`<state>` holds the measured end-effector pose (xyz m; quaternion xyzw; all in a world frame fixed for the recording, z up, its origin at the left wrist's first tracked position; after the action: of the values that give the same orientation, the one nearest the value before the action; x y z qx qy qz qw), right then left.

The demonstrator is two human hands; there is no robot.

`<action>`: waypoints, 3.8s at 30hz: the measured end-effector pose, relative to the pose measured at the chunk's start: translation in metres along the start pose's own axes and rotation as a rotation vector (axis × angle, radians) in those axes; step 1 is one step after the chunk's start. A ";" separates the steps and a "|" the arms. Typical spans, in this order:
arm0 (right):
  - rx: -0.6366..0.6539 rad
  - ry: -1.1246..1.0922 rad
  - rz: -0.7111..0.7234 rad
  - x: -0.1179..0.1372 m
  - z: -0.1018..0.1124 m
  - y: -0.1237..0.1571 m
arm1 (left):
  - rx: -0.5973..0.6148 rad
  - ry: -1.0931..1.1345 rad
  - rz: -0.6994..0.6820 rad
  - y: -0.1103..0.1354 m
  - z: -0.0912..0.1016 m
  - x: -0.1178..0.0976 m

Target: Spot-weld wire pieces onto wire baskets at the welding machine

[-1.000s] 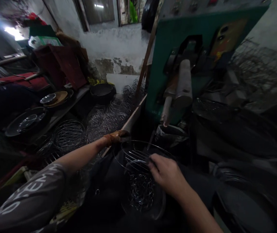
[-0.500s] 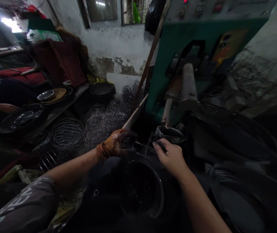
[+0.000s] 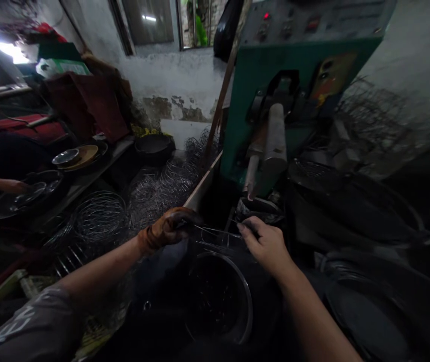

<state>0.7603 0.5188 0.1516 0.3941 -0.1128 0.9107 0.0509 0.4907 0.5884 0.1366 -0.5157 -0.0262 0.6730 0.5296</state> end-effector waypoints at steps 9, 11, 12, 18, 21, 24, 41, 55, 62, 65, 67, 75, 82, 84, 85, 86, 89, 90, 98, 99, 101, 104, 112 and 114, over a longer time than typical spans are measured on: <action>-0.048 -0.019 -0.073 -0.009 -0.003 -0.017 | 0.090 -0.236 -0.192 -0.001 -0.043 0.009; -0.072 -0.029 -0.095 -0.010 -0.005 -0.020 | 0.107 -0.333 -0.231 -0.010 -0.052 0.010; -0.086 -0.033 -0.104 -0.010 -0.005 -0.021 | 0.108 -0.389 -0.235 -0.014 -0.056 0.011; -0.119 -0.041 -0.059 -0.014 -0.001 -0.018 | 0.139 -0.567 -0.153 -0.025 -0.060 0.031; -0.096 -0.046 0.046 -0.013 -0.003 -0.014 | 0.077 -0.557 -0.188 -0.027 -0.055 0.034; -0.108 -0.045 0.103 -0.016 -0.008 -0.014 | 0.008 -0.557 -0.241 -0.030 -0.055 0.033; -0.195 -0.028 0.118 -0.045 -0.006 -0.029 | 0.041 -0.610 -0.245 -0.055 -0.074 0.055; -0.233 -0.051 0.060 -0.077 0.006 -0.053 | 0.141 -0.602 -0.271 -0.088 -0.084 0.094; -0.260 -0.088 0.000 -0.088 0.008 -0.061 | 0.132 -0.549 -0.284 -0.097 -0.085 0.099; -0.246 -0.093 0.027 -0.084 0.010 -0.066 | 0.141 -0.543 -0.287 -0.101 -0.082 0.101; -0.228 -0.096 0.038 -0.081 0.010 -0.069 | 0.159 -0.543 -0.271 -0.102 -0.082 0.104; -0.207 -0.064 0.005 -0.080 0.009 -0.074 | 0.191 -0.578 -0.232 -0.102 -0.085 0.120; -0.231 -0.019 0.046 -0.078 0.010 -0.073 | 0.232 -0.619 -0.226 -0.104 -0.087 0.125; -0.249 -0.015 0.056 -0.080 0.010 -0.072 | 0.230 -0.614 -0.245 -0.105 -0.086 0.124; -0.257 -0.013 0.062 -0.081 0.009 -0.072 | 0.229 -0.612 -0.251 -0.105 -0.086 0.123; -0.264 -0.012 0.070 -0.082 0.009 -0.072 | 0.229 -0.613 -0.251 -0.105 -0.086 0.123; -0.283 0.004 0.083 -0.083 0.009 -0.071 | 0.235 -0.617 -0.236 -0.105 -0.086 0.124; -0.288 0.011 0.082 -0.083 0.009 -0.071 | 0.239 -0.617 -0.234 -0.105 -0.086 0.125; -0.295 0.018 0.060 -0.081 0.009 -0.072 | 0.236 -0.598 -0.252 -0.105 -0.085 0.123; -0.297 0.023 0.061 -0.082 0.009 -0.072 | 0.236 -0.599 -0.247 -0.105 -0.085 0.123; -0.297 0.032 0.066 -0.083 0.009 -0.072 | 0.248 -0.595 -0.243 -0.106 -0.084 0.124; -0.304 0.035 0.068 -0.082 0.006 -0.072 | 0.256 -0.575 -0.243 -0.105 -0.086 0.125; -0.433 -0.059 -0.048 -0.107 0.021 -0.059 | 0.225 -0.589 -0.233 -0.106 -0.087 0.116; -0.492 -0.027 -0.156 -0.131 0.031 -0.051 | 0.275 -0.618 -0.217 -0.107 -0.086 0.115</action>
<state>0.8812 0.5599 0.0855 0.3897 -0.3008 0.8437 0.2140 0.6369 0.6763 0.0814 -0.2058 -0.1492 0.7343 0.6294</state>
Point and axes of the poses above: each hand's wrist, its own y-axis away from the middle knuckle, its own z-axis out of the back of the hand, x = y × z, the point moved 4 cm from there along -y, towards the middle knuckle, and after that the axes turned 15 degrees about -z, right-handed, at the moved point
